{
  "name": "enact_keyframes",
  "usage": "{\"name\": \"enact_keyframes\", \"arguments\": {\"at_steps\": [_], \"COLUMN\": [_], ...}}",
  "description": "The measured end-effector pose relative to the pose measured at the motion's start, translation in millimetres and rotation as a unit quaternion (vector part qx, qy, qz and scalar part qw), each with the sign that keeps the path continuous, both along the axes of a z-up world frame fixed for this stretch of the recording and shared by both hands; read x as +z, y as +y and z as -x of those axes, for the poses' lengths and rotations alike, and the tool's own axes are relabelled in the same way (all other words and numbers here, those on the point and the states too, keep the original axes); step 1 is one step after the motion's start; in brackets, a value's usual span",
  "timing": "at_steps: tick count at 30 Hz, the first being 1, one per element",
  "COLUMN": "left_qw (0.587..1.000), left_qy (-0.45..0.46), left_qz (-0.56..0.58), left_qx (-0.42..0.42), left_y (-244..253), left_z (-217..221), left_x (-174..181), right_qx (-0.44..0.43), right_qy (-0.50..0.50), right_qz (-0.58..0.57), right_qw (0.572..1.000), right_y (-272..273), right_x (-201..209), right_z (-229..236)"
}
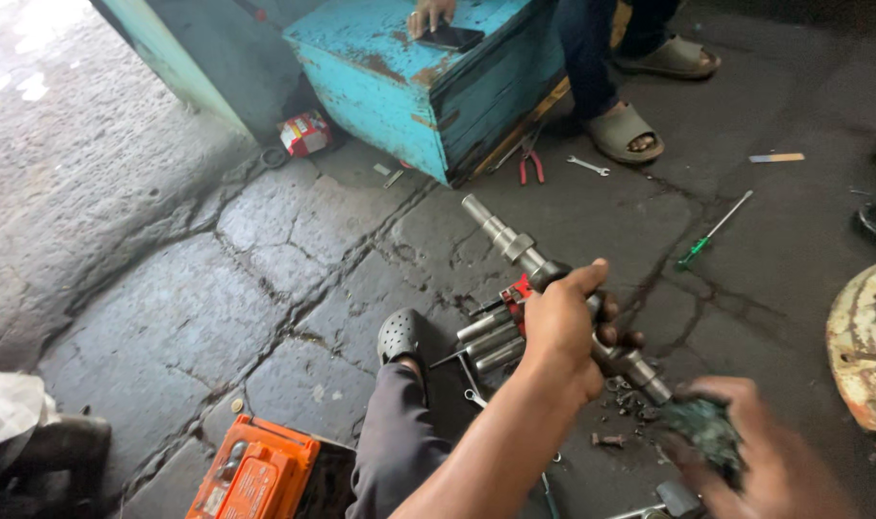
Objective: The person cleans a cylindrical metal shaft with a rag, then uses a metal file to smooth the surface of the shaft while seated on the floor. The person rotates the shaft and files different sections repeatedly.
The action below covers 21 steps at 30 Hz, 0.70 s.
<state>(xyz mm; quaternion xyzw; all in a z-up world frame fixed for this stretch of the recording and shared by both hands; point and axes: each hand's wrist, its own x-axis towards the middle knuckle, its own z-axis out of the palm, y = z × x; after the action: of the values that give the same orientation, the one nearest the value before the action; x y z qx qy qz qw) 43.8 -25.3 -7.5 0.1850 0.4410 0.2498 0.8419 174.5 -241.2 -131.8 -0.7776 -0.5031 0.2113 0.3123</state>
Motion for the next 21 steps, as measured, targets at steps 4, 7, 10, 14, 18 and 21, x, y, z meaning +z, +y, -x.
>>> {"name": "enact_keyframes", "arguments": {"at_steps": [4, 7, 10, 14, 18, 21], "left_qw": [0.998, 0.995, 0.995, 0.997, 0.997, 0.996], "left_qy": [0.000, -0.063, -0.051, -0.042, -0.042, -0.042], "left_qz": [-0.014, 0.027, -0.021, -0.051, -0.063, -0.074], "left_qx": [0.056, 0.079, 0.078, 0.046, 0.029, 0.005], "left_y": [19, 38, 40, 32, 24, 18], "left_z": [3, 17, 26, 30, 27, 23], "left_x": [10, 14, 9, 4, 8, 8], "right_qx": [0.015, -0.089, -0.196, -0.182, -0.148, -0.128], "right_qy": [-0.105, -0.173, -0.031, 0.181, 0.249, 0.408], "right_qz": [-0.068, 0.181, 0.030, -0.189, -0.208, -0.192], "right_qw": [0.992, 0.964, 0.980, 0.948, 0.934, 0.883], "right_y": [-9, -22, -33, -27, -16, -13], "right_x": [-1, 28, 59, 93, 113, 114], "right_z": [-12, -31, -31, -13, -2, -2]}}
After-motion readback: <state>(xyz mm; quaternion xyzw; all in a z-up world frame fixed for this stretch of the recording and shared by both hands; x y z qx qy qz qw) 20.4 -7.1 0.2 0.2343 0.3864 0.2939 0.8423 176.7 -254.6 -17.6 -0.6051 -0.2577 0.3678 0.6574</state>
